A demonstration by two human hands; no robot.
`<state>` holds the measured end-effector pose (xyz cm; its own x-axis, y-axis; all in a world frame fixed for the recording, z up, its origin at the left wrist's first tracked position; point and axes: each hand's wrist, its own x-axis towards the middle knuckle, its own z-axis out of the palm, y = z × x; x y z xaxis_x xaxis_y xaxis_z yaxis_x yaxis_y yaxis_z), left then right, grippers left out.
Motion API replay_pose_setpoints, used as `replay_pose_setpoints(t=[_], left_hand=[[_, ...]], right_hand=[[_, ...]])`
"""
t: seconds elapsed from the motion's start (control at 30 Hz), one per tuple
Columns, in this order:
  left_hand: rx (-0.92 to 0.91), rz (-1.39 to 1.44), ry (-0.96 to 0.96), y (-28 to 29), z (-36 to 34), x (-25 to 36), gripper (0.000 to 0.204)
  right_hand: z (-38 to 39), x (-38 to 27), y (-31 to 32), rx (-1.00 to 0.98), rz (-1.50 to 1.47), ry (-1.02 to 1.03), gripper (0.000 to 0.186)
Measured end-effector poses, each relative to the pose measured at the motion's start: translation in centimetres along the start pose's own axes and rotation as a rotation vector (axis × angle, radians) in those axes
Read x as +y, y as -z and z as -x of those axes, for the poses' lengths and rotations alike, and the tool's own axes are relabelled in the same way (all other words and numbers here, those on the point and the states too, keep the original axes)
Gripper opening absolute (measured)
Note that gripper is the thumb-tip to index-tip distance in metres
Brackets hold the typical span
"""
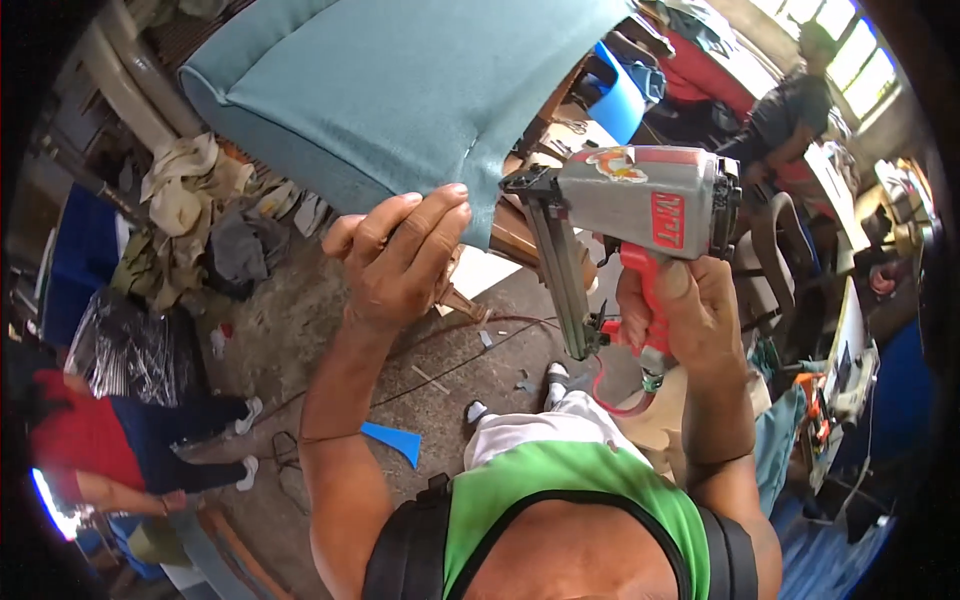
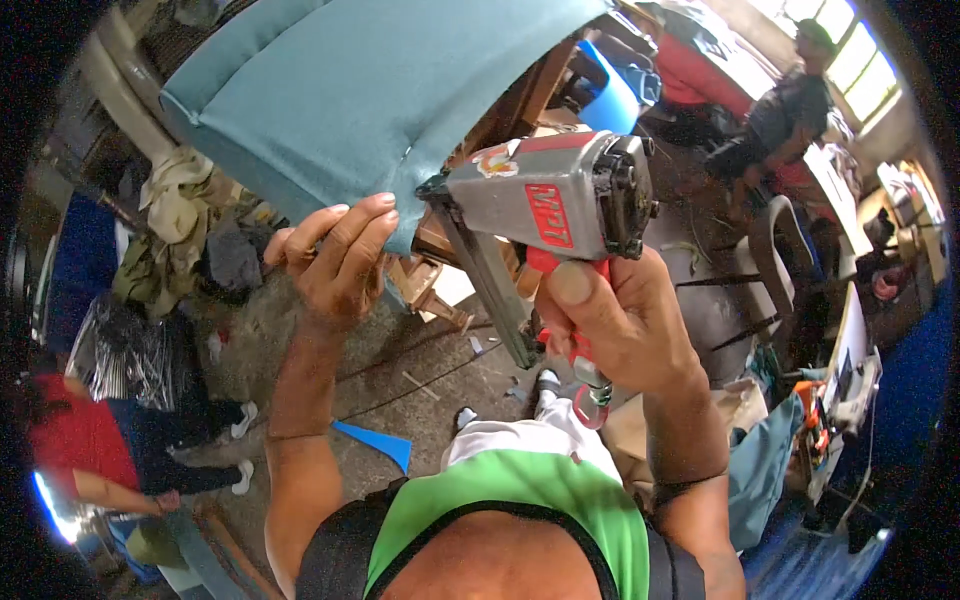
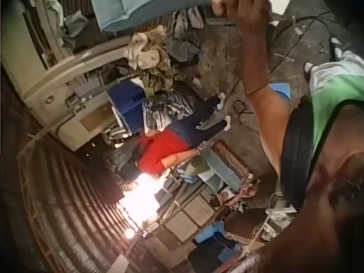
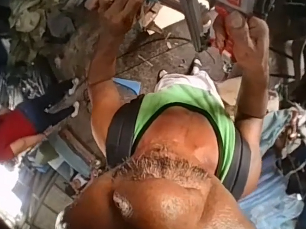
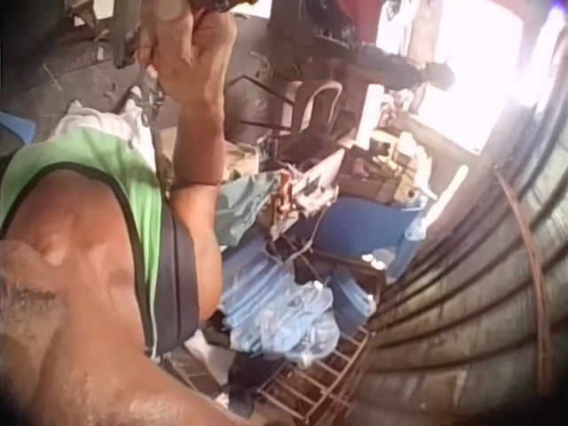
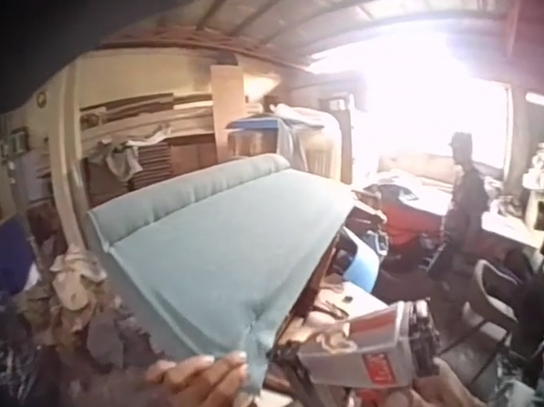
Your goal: The person is attaching teal fabric to a wooden furniture frame using a pneumatic staple gun.
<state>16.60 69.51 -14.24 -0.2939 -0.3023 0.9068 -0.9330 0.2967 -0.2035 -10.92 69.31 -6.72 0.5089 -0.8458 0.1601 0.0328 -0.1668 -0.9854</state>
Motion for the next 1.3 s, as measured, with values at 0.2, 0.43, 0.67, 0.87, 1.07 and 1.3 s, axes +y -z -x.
replay_pose_setpoints(t=[0.2, 0.43, 0.67, 0.87, 1.07, 1.3], left_hand=[[-0.114, 0.085, 0.024, 1.2, -0.6, 0.6, 0.024], [-0.090, 0.695, -0.033, 4.1, -7.8, 10.9, 0.043], [0.086, 0.666, -0.179, -1.3, -9.9, 13.0, 0.032], [0.230, 0.446, -0.414, -4.1, -12.5, 14.5, 0.027], [0.289, 0.353, -0.515, -3.5, -10.7, 14.7, 0.028], [0.073, 0.019, -0.113, 1.1, 0.2, 5.8, 0.046]], right_hand=[[3.5, -2.8, 2.7, 0.075, 0.452, 0.005, 0.055], [2.5, -5.0, 5.0, -0.259, 1.581, 0.390, 0.050], [6.0, -0.9, 7.4, 0.411, 1.271, 0.709, 0.051], [6.3, 7.1, 10.1, 0.120, -0.906, 0.145, 0.059], [0.9, 3.0, 8.6, 0.188, -0.995, 0.089, 0.029], [-4.5, 1.6, 8.5, 0.144, -0.610, 0.417, 0.022]])
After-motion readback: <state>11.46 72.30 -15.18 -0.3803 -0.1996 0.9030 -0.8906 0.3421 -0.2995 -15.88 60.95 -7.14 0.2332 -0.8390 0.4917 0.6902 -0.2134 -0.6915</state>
